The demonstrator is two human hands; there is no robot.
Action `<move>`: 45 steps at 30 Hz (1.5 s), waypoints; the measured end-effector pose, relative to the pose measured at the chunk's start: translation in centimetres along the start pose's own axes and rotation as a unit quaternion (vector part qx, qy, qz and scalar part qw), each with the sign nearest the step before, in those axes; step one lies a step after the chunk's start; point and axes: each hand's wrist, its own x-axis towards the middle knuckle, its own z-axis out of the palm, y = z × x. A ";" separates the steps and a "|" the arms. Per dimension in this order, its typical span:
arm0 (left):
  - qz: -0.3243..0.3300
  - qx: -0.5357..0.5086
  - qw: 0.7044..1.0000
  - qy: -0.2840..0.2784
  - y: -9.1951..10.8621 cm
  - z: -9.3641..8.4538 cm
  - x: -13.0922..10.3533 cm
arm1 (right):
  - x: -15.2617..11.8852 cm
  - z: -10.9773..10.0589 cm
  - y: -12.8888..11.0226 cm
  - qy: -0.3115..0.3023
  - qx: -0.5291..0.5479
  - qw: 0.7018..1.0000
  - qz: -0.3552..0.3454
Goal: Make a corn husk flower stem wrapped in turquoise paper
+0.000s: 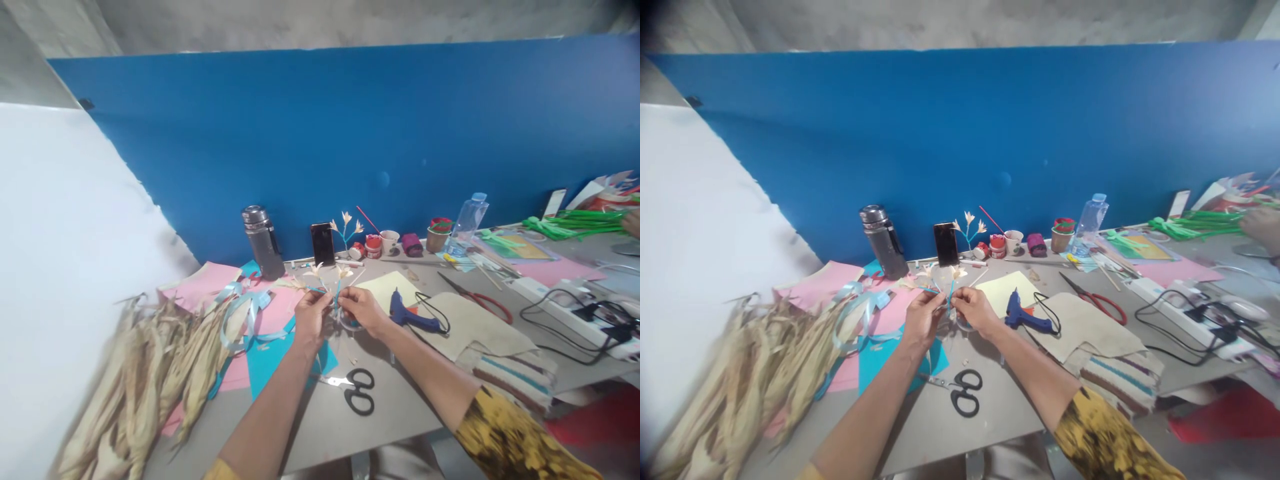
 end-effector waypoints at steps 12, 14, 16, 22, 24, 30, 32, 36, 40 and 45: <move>0.046 0.031 0.998 -0.041 -0.1 -0.2 0.3 | -0.1 -0.6 -0.8 -0.080 0.194 0.966 0.150; 0.070 0.047 0.996 -0.033 -0.3 -0.3 0.4 | -0.2 -0.5 -0.9 -0.064 0.202 0.966 0.150; 0.090 0.054 0.994 -0.025 -0.4 -0.4 0.5 | -0.2 -0.4 -0.9 -0.051 0.207 0.966 0.148; 0.119 0.063 0.991 -0.018 -0.4 -0.3 0.5 | -0.4 -0.1 -1.2 -0.043 0.226 0.961 0.157; 0.120 0.064 0.991 -0.016 -0.3 -0.2 0.5 | -0.5 -0.1 -1.3 -0.049 0.224 0.961 0.155; 0.124 0.087 0.988 -0.011 0.5 0.2 0.0 | -0.6 0.0 -1.1 -0.068 0.186 0.971 0.134; 0.127 0.107 0.986 -0.006 0.8 0.2 -0.2 | -0.5 0.1 -1.0 -0.061 0.166 0.977 0.122; 0.130 0.129 0.983 -0.002 1.2 0.3 -0.5 | -0.4 0.1 -0.8 -0.039 0.131 0.987 0.081; 0.142 0.143 0.979 0.011 1.4 0.4 -0.6 | -0.3 0.1 -0.7 -0.021 0.101 0.993 0.062; 0.142 0.159 0.977 0.022 1.3 0.4 -0.5 | -0.2 0.1 -0.4 -0.013 0.085 0.995 0.049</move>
